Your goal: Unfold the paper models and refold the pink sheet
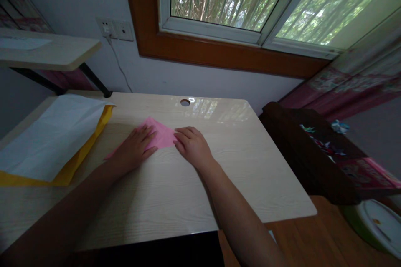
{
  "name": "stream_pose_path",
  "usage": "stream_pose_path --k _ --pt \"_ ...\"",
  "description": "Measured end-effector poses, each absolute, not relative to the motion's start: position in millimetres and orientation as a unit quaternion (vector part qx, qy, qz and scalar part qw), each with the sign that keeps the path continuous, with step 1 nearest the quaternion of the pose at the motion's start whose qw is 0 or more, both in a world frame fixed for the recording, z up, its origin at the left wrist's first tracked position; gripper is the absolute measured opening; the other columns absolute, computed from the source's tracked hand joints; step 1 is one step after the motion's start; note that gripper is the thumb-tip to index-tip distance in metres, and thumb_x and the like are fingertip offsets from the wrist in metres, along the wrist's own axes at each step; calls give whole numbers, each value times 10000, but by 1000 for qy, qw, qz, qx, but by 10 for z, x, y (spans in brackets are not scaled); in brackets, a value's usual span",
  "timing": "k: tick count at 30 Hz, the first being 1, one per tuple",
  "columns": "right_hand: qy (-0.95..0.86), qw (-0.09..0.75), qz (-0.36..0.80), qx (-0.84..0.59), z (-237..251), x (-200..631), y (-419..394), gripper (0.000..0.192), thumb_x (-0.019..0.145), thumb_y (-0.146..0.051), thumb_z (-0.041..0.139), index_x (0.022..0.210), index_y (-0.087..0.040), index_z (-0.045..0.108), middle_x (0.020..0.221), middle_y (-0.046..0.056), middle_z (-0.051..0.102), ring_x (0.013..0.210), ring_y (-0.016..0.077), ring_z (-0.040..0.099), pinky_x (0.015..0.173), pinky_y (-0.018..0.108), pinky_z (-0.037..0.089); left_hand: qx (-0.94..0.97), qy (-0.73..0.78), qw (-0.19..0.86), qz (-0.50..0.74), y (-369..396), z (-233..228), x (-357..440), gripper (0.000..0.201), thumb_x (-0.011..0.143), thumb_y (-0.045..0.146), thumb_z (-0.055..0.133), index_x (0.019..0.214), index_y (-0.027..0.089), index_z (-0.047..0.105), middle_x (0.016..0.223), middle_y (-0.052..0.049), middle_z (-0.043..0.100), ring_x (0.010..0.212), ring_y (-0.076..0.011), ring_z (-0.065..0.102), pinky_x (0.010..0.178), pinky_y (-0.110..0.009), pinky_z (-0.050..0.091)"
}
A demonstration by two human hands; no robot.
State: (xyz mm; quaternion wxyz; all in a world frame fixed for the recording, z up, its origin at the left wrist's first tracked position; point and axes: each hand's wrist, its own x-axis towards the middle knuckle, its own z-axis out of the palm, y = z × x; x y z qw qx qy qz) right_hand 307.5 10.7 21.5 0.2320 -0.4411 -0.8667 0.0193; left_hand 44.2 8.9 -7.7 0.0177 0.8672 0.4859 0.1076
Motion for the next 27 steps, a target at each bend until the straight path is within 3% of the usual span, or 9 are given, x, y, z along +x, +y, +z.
stream_pose_path --k 5,11,27 --pt "-909 222 77 -345 99 2970 75 363 1011 -388 555 1314 -217 658 1370 88 647 1328 242 548 1159 474 428 889 444 23 110 78 -110 447 639 1018 495 402 1535 120 386 1601 -159 393 1528 -277 276 1261 -475 164" --pt "-899 232 119 -352 -3 2963 112 393 1013 -357 556 1372 -211 618 1415 112 610 1377 240 515 1156 474 452 893 434 36 112 95 -103 437 636 1017 493 405 1545 140 377 1601 -155 395 1529 -280 275 1252 -480 190" --pt "-887 202 23 -414 33 3061 163 407 1007 -356 570 1352 -154 644 1404 106 623 1324 268 569 1166 441 452 889 389 75 228 191 -101 393 438 915 337 670 1317 166 632 1381 -135 622 1372 -281 506 1200 -487 361"
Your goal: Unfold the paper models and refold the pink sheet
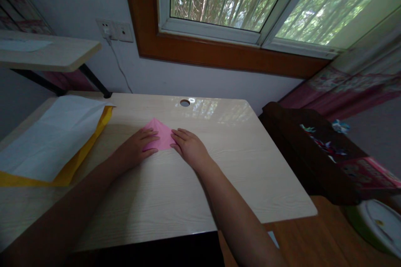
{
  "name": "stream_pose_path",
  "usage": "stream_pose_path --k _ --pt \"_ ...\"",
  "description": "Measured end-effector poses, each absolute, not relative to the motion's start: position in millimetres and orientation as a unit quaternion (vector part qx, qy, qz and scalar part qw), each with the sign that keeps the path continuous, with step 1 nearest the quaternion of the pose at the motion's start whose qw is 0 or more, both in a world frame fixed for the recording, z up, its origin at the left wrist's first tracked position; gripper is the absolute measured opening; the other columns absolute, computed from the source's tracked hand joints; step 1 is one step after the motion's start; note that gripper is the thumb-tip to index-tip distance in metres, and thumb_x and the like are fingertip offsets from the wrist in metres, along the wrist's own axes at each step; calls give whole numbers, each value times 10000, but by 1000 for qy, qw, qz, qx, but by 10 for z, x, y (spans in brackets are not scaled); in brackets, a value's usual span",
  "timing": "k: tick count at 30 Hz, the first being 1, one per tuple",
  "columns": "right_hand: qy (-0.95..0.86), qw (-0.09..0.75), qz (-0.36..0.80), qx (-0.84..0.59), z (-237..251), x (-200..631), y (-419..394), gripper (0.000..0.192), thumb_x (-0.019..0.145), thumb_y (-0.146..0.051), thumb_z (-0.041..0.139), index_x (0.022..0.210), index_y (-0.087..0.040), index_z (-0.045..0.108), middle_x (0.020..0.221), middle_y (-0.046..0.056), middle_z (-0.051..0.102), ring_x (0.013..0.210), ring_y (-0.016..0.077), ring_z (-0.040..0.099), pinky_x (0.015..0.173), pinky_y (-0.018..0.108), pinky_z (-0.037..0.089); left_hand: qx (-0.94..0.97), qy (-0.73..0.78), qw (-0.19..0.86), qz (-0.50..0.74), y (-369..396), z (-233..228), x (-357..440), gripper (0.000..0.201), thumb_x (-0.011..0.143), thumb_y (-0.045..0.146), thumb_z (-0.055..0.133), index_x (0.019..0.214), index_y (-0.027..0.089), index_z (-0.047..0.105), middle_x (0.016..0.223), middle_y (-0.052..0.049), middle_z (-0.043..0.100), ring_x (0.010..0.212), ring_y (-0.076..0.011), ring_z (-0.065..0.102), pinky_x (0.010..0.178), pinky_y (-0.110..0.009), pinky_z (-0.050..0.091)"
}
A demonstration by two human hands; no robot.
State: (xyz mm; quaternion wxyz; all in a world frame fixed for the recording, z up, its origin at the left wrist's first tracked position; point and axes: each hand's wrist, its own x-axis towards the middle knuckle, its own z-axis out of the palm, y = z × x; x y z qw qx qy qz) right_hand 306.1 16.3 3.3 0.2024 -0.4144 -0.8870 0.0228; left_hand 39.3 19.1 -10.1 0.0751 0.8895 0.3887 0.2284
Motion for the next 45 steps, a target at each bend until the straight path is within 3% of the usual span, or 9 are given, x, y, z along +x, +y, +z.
stream_pose_path --k 7,13,21,32,40,45 --pt "-871 206 -5 -446 6 3079 177 367 1028 -281 517 1361 -186 639 1401 75 630 1332 271 559 1151 451 467 879 394 72 259 197 -50 389 356 905 267 678 1245 161 673 1299 -127 675 1295 -275 574 1180 -509 396" --pt "-866 201 -17 -458 23 3070 163 372 1023 -276 520 1359 -164 635 1407 106 622 1327 281 558 1151 469 460 891 367 87 253 200 -69 358 425 885 314 717 1281 173 653 1343 -123 645 1327 -272 543 1160 -482 429" --pt "-858 193 -15 -477 5 3088 163 388 1029 -314 502 1377 -189 620 1432 88 602 1341 290 540 1132 492 463 897 362 102 231 194 21 322 348 915 199 632 1261 173 652 1298 -105 676 1277 -249 580 1134 -453 458" --pt "-855 210 20 -474 14 3130 194 386 1014 -319 533 1369 -202 624 1422 86 612 1335 275 544 1150 479 440 903 351 121 218 168 81 300 459 896 138 582 1349 211 567 1304 -80 659 1274 -236 570 1150 -438 432" --pt "-882 230 13 -412 161 3074 121 462 982 -445 596 1406 -262 580 1462 72 576 1380 273 489 1182 499 375 897 364 132 213 135 154 304 419 916 164 568 1332 215 577 1286 -76 673 1217 -228 612 1096 -415 482" --pt "-903 218 4 -371 211 2990 64 363 990 -390 597 1339 -294 628 1382 51 643 1379 249 501 1212 527 307 896 365 134 215 137 147 302 362 925 169 556 1280 208 612 1235 -76 703 1154 -233 652 1034 -408 521"
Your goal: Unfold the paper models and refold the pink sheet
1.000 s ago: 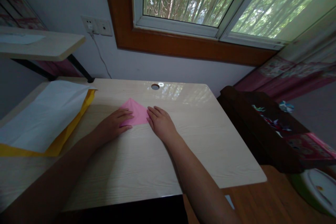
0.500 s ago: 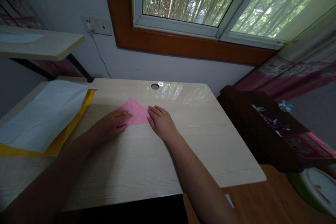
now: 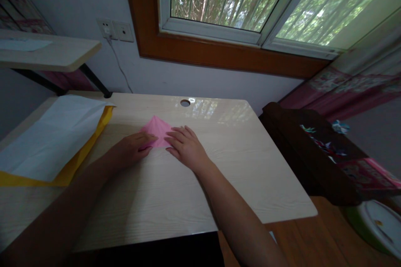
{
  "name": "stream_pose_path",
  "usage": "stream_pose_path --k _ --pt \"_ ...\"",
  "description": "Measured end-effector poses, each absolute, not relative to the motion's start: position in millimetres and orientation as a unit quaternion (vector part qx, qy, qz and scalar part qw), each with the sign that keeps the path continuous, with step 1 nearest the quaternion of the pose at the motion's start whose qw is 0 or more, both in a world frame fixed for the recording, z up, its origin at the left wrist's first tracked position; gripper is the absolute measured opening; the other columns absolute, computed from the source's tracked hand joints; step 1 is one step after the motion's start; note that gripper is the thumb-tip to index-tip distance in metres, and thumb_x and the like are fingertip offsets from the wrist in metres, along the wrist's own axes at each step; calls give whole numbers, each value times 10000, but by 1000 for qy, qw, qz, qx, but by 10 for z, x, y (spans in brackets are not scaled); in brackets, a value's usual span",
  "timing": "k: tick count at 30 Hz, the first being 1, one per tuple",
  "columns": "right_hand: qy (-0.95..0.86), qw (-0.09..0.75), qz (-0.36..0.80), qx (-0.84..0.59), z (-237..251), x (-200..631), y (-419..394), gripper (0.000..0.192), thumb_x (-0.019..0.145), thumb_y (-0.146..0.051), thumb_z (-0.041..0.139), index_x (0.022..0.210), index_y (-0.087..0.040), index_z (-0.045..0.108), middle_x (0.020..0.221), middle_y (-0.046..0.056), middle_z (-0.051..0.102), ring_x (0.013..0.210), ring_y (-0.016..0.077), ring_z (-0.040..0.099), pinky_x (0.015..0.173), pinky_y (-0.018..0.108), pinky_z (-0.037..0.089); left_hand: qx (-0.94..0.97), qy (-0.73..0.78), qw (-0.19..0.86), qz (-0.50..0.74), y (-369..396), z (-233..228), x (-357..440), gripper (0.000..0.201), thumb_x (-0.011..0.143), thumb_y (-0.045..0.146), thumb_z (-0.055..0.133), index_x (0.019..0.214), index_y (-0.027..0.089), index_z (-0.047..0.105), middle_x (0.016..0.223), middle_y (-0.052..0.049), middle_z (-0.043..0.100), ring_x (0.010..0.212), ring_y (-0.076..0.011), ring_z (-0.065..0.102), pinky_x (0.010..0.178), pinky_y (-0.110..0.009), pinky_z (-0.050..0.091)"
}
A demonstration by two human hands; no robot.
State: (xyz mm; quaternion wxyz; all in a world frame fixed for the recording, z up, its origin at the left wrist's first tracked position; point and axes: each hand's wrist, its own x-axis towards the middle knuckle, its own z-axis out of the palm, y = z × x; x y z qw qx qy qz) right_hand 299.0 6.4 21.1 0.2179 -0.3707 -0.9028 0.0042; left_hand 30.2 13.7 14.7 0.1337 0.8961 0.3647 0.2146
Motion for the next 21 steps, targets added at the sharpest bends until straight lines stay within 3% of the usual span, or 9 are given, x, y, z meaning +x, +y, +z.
stream_pose_path --k 6,11,21 --pt "-902 230 -1 -366 144 2961 107 271 1000 -284 578 1245 -259 693 1300 60 695 1306 228 571 1163 470 393 896 353 132 233 127 175 308 335 911 142 563 1228 218 644 1189 -65 723 1116 -218 674 1025 -372 524" --pt "-898 236 -15 -370 89 2961 144 240 1017 -272 541 1153 -219 732 1162 68 749 1111 218 666 1049 400 486 891 363 131 239 123 172 315 306 907 145 572 1188 226 658 1153 -53 731 1051 -200 693 947 -327 552" --pt "-887 239 -55 -391 147 2891 45 253 1029 -326 523 1105 -211 736 1090 77 761 980 221 681 898 379 510 903 327 45 275 118 200 400 179 940 222 611 1104 228 684 1103 -48 746 1060 -216 676 1038 -424 494"
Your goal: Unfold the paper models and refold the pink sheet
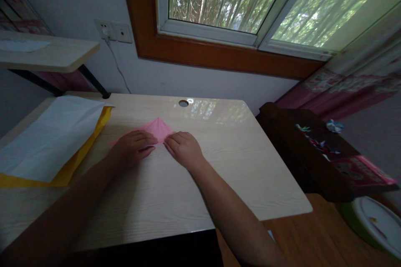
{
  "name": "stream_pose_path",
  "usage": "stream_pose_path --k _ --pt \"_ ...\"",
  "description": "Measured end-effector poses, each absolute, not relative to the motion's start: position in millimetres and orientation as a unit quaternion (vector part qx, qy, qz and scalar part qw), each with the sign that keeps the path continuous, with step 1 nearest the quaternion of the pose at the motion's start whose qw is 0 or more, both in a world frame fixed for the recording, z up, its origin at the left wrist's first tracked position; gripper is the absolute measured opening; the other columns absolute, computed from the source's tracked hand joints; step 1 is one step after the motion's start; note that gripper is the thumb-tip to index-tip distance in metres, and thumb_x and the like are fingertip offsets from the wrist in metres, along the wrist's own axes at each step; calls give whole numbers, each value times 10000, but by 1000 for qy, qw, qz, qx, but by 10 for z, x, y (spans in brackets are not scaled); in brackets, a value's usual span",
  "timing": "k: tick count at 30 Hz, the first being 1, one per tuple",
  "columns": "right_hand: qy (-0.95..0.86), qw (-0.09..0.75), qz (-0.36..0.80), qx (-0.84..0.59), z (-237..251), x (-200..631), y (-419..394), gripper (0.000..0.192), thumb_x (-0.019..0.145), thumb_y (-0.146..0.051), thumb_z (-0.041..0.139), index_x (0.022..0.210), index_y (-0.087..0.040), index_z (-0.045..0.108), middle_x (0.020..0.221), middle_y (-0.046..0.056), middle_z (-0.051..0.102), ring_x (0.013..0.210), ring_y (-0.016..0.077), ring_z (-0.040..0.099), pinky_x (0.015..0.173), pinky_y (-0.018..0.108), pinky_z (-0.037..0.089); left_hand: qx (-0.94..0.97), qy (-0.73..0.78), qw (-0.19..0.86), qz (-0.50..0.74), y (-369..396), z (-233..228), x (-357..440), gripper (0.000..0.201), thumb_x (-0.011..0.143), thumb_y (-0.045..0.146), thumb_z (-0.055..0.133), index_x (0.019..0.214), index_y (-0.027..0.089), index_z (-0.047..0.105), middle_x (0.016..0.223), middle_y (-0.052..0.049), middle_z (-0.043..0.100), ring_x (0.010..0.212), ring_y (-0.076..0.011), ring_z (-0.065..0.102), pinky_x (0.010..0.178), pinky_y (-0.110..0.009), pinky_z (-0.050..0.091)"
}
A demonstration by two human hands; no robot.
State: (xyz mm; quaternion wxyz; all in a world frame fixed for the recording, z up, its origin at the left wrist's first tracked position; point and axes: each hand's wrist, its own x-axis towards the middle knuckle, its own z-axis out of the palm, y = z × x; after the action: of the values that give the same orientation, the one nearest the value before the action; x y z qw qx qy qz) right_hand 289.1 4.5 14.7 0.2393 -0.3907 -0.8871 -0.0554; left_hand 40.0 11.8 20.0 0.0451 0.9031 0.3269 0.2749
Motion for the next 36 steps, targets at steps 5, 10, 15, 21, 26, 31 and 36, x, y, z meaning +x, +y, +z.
stream_pose_path --k 5,10,15,21,26,31,36 --pt "-890 244 -53 -380 172 2837 5 248 1030 -317 522 1130 -223 728 1096 70 756 1000 222 675 893 383 504 896 335 7 291 95 242 446 143 950 201 585 1016 230 708 993 -38 757 960 -206 681 995 -418 511" --pt "-892 249 -44 -376 190 2825 4 247 1033 -307 515 1151 -230 718 1130 64 751 1013 217 665 906 384 501 885 352 -17 303 84 261 437 128 937 191 595 972 225 713 958 -37 757 945 -216 677 969 -419 517" --pt "-888 264 -45 -373 194 2824 1 237 1027 -302 528 1160 -233 711 1157 44 747 1035 223 650 926 398 499 884 358 -33 300 67 280 450 129 946 190 580 978 213 703 963 -37 755 967 -223 669 954 -414 522" --pt "-891 269 -36 -365 180 2790 -35 224 1013 -302 552 1175 -272 705 1173 35 739 1100 227 635 970 413 494 890 352 -42 286 30 293 517 155 952 183 559 965 213 710 941 -45 749 949 -223 664 954 -429 522" --pt "-893 269 -44 -358 184 2801 -43 207 1012 -299 550 1133 -272 716 1156 31 741 1078 226 636 960 409 497 893 340 -45 291 12 305 534 169 945 166 560 966 220 718 951 -43 752 952 -227 660 948 -427 524" --pt "-883 286 -60 -367 232 2891 -1 193 1007 -305 563 1107 -265 723 1148 25 748 1040 223 642 945 406 490 882 351 -40 312 35 316 462 159 927 156 586 985 229 715 987 -30 760 955 -217 670 951 -405 521" --pt "-863 306 -86 -394 323 3085 45 171 994 -289 580 1043 -254 739 1058 32 766 977 215 645 948 404 479 866 381 -39 322 74 323 375 159 925 169 583 983 230 718 999 -36 765 968 -226 682 935 -416 524"
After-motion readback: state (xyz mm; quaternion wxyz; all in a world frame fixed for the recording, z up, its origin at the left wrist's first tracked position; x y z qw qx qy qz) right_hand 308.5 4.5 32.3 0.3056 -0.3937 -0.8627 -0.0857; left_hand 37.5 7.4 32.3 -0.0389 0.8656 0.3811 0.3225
